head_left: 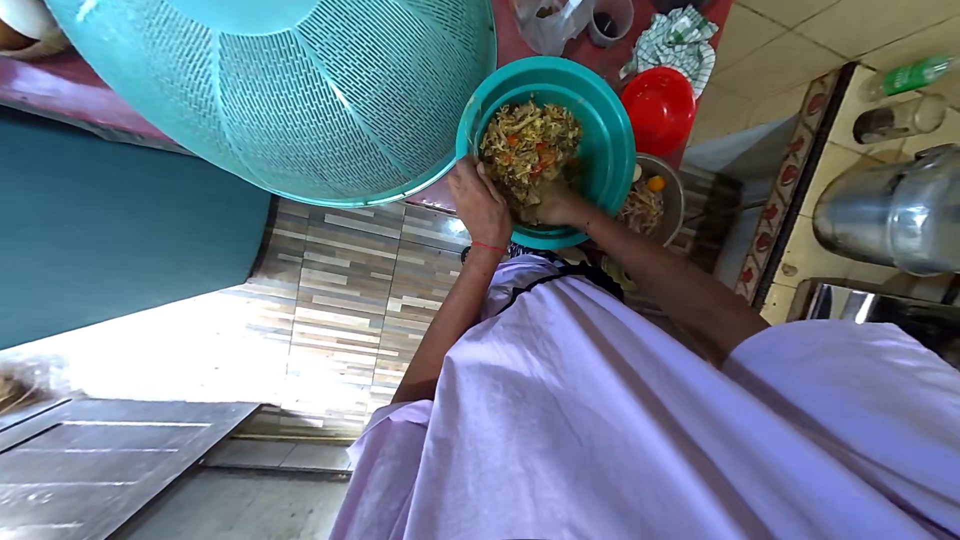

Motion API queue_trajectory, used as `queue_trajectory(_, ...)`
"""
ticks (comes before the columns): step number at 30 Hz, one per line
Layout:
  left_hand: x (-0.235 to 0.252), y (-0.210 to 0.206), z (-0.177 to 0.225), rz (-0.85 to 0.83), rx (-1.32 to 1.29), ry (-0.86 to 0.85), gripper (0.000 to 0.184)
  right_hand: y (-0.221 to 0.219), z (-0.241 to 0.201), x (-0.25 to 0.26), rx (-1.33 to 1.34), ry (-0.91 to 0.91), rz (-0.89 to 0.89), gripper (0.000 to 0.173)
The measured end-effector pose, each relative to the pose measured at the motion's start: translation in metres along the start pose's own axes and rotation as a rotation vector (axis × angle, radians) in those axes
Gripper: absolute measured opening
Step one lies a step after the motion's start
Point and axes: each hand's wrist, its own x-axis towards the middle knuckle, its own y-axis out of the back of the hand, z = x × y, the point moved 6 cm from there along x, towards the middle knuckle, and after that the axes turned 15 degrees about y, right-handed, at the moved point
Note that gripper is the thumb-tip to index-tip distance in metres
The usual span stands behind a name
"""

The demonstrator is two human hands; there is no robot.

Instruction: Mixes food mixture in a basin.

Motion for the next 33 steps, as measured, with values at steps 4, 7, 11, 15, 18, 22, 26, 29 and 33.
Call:
queue_trajectory(4, 0.000, -0.001, -0.001, 0.012, -0.001, 0.013, 0.034, -0.016, -0.019, 0.007, -0.017, 0.016, -0.043, 0.040)
queue_trajectory(7, 0.000, -0.001, -0.002, 0.018, -0.012, 0.016, 0.034, -0.015, -0.010, 0.011, 0.068, 0.003, 0.010, 0.036)
queue_trajectory(11, 0.000, -0.002, -0.003, 0.009, -0.008, 0.011, 0.036, -0.019, 0.006, 0.019, 0.197, 0.041, 0.080, 0.029)
queue_trajectory(15, 0.000, -0.001, -0.003, 0.016, -0.010, 0.001, 0.035, -0.016, 0.003, 0.016, 0.412, 0.076, 0.079, 0.046)
queue_trajectory(18, -0.001, -0.001, -0.004, 0.030, -0.009, 0.000, 0.034, -0.007, -0.001, 0.012, 0.454, 0.103, 0.084, 0.046)
queue_trajectory(22, 0.000, -0.001, -0.005, 0.034, -0.027, -0.006, 0.033, 0.008, 0.003, 0.011, 0.409, 0.091, 0.116, 0.039)
queue_trajectory(26, 0.000, -0.001, -0.005, 0.031, -0.020, -0.002, 0.034, 0.025, 0.006, 0.003, 0.248, 0.042, 0.143, 0.046)
queue_trajectory(29, 0.000, 0.000, -0.003, 0.038, -0.019, -0.014, 0.034, 0.035, 0.011, 0.004, 0.161, 0.047, 0.161, 0.046)
queue_trajectory(33, -0.001, 0.000, -0.003, 0.044, -0.009, -0.020, 0.033, 0.042, 0.012, 0.005, -0.043, 0.160, 0.136, 0.030)
